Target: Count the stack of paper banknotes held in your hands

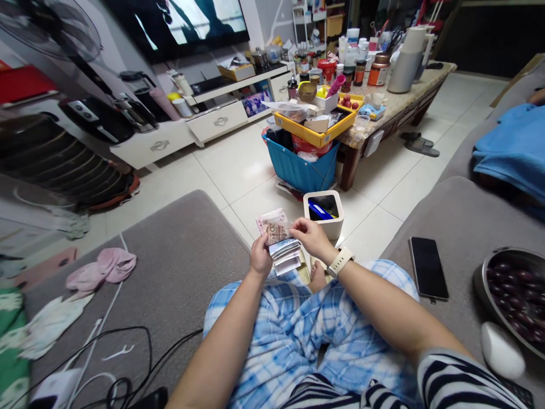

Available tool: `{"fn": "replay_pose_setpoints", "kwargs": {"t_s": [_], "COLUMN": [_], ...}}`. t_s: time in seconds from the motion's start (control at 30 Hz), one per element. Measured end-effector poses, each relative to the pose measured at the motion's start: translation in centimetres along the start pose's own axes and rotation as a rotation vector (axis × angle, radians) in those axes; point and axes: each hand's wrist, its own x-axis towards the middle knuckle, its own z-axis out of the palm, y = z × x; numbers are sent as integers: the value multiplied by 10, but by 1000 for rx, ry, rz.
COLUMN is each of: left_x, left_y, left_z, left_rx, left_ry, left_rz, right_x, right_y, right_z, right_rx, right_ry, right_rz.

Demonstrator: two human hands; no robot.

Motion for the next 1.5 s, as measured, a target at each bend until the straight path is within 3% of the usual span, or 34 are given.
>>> {"fn": "replay_pose_setpoints", "kwargs": {"t_s": [0.3, 0.7, 1.33, 1.5], "left_x": [0, -4, 2, -2], "left_y": [-2, 6, -3, 2], "left_z": [-2, 2, -3, 2], "left_rx": [-30, 91, -1, -30], "left_ry": [-19, -52, 18, -10], "left_rz": [-14, -20, -6, -74], "right_x": [0, 0, -3, -3], "right_y": [1, -1, -11, -12], "right_z": [0, 0, -2, -2], "right_rx": [-7, 22, -18, -65], "right_ry": [-2, -43, -77, -101], "right_rz": [9, 13, -47, -25]}}
